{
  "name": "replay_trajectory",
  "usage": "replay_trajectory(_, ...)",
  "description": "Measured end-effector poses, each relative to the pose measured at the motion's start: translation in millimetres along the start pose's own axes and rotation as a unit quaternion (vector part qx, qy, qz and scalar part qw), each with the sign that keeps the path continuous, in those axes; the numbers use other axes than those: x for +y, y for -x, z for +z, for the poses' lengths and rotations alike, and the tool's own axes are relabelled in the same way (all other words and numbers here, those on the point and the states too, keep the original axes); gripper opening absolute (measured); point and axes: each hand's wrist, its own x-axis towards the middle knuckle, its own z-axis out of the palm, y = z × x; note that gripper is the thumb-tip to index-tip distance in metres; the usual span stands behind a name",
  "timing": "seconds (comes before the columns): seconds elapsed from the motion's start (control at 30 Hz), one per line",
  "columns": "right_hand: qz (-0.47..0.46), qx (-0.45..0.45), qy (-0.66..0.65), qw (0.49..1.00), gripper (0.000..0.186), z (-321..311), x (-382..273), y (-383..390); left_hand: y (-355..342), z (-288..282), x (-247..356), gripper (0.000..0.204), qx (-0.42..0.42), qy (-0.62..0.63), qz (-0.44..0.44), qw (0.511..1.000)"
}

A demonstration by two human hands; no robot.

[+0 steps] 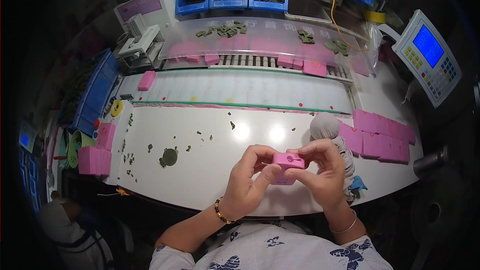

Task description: Assembling or prepping small jewelry components using rubber molds at a production workbench.

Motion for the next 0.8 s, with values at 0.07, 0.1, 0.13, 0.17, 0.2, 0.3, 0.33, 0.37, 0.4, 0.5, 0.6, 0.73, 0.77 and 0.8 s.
replay_trajectory(0.07, -0.086, 0.016, 0.090, 0.992, 0.041, 7, -4, -2, 0, 1, -4, 0.026, 0.014, 0.003, -0.008, 1.000)
replay_trajectory(0.1, -0.171, 0.036, 0.183, 0.968, 0.042, 8, -7, -3, -2, 4, -6, 0.025, 0.024, 0.008, -0.015, 1.000)
replay_trajectory(0.13, -0.191, 0.024, 0.213, 0.958, 0.044, 6, -4, -2, -2, 5, -8, 0.025, 0.013, 0.014, -0.012, 1.000)
replay_trajectory(0.17, -0.192, 0.033, 0.225, 0.955, 0.044, 7, -2, -1, 0, 2, -10, 0.024, 0.021, 0.023, -0.018, 0.999)
replay_trajectory(0.2, -0.212, 0.030, 0.229, 0.950, 0.044, 9, -2, -1, 1, 0, -13, 0.024, 0.025, 0.033, -0.021, 0.999)
replay_trajectory(0.3, -0.225, 0.054, 0.231, 0.945, 0.043, 6, -11, 3, 2, 3, -5, 0.025, 0.006, 0.027, -0.018, 0.999)
replay_trajectory(0.33, -0.132, 0.038, 0.125, 0.983, 0.045, 6, -10, 4, 3, 1, -4, 0.025, -0.010, 0.031, -0.013, 0.999)
replay_trajectory(0.37, -0.038, 0.021, 0.014, 0.999, 0.046, 5, -9, 5, 3, 0, -4, 0.026, -0.010, 0.045, 0.005, 0.999)
replay_trajectory(0.4, 0.053, -0.009, -0.079, 0.995, 0.047, 2, -12, 7, 1, 2, -4, 0.027, -0.009, 0.060, 0.023, 0.998)
replay_trajectory(0.5, 0.091, -0.030, -0.174, 0.980, 0.056, 8, -2, 9, -5, 9, -2, 0.028, -0.012, 0.110, -0.020, 0.994)
replay_trajectory(0.6, 0.036, -0.045, -0.056, 0.997, 0.054, 8, 1, 13, -11, 18, -3, 0.030, -0.011, 0.132, -0.059, 0.989)
replay_trajectory(0.73, 0.106, -0.002, -0.126, 0.986, 0.050, -10, 10, 21, -14, 16, -6, 0.046, -0.026, -0.081, -0.002, 0.996)
replay_trajectory(0.77, 0.076, 0.023, -0.053, 0.995, 0.047, -19, 15, 22, -14, 14, -9, 0.053, -0.046, -0.247, 0.063, 0.966)
replay_trajectory(0.8, -0.015, 0.049, 0.081, 0.995, 0.048, -30, 14, 20, -12, 11, -13, 0.069, -0.084, -0.349, 0.103, 0.928)
